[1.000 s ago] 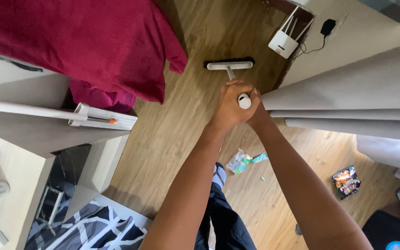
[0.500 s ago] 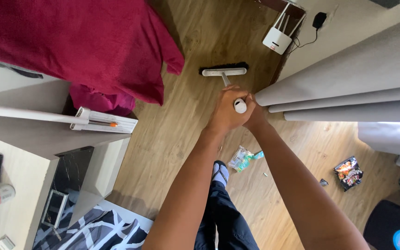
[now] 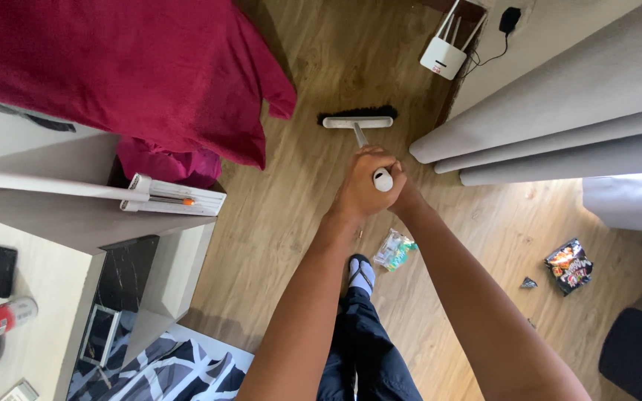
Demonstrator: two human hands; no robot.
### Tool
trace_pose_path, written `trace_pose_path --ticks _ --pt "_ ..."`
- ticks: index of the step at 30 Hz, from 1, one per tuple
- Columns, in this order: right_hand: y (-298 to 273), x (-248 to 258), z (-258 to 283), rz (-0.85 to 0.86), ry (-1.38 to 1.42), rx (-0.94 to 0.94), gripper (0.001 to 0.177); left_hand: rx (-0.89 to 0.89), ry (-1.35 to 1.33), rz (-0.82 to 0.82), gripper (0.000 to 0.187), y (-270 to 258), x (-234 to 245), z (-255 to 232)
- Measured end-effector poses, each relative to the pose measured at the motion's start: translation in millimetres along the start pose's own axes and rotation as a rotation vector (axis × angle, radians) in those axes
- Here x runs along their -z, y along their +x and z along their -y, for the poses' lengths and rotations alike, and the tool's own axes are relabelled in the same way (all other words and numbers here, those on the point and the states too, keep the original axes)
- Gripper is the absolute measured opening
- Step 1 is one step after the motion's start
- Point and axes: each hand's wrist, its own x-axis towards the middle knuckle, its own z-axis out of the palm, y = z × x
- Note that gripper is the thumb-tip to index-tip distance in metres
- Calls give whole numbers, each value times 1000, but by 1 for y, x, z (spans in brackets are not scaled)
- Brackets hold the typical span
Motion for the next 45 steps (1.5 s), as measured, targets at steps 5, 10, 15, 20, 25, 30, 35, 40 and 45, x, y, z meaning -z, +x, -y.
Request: trace_pose_path --ticks 5,10,15,20,25,30,35,40,45 --pt "-27 3 -62 29 -661 -75 54 -24 -28 1 11 -12 12 -11" --pt "-29 -13 -30 -24 -823 -141 53 -4 -55 38 14 -25 17 -13" --pt "-35 -20 -38 85 -1060 -29 56 3 -29 11 12 -34 24 -20" --pt "-40 -31 -24 84 -925 23 48 27 -67 -4 13 -47 30 -27" --pt "-43 -38 -23 117 -1083 62 51 34 -72 -32 14 -52 37 -37" --pt "-34 -59 35 -25 -552 -81 40 217 -80 44 19 -57 46 -44" --pt "-35 -66 49 37 -655 -68 34 197 -87 28 18 -61 49 -49" --pt "-44 -67 35 45 -421 -32 34 212 -79 27 19 -63 48 -50" --pt "-48 -66 37 40 -177 -259 28 229 -84 60 19 -67 46 -49"
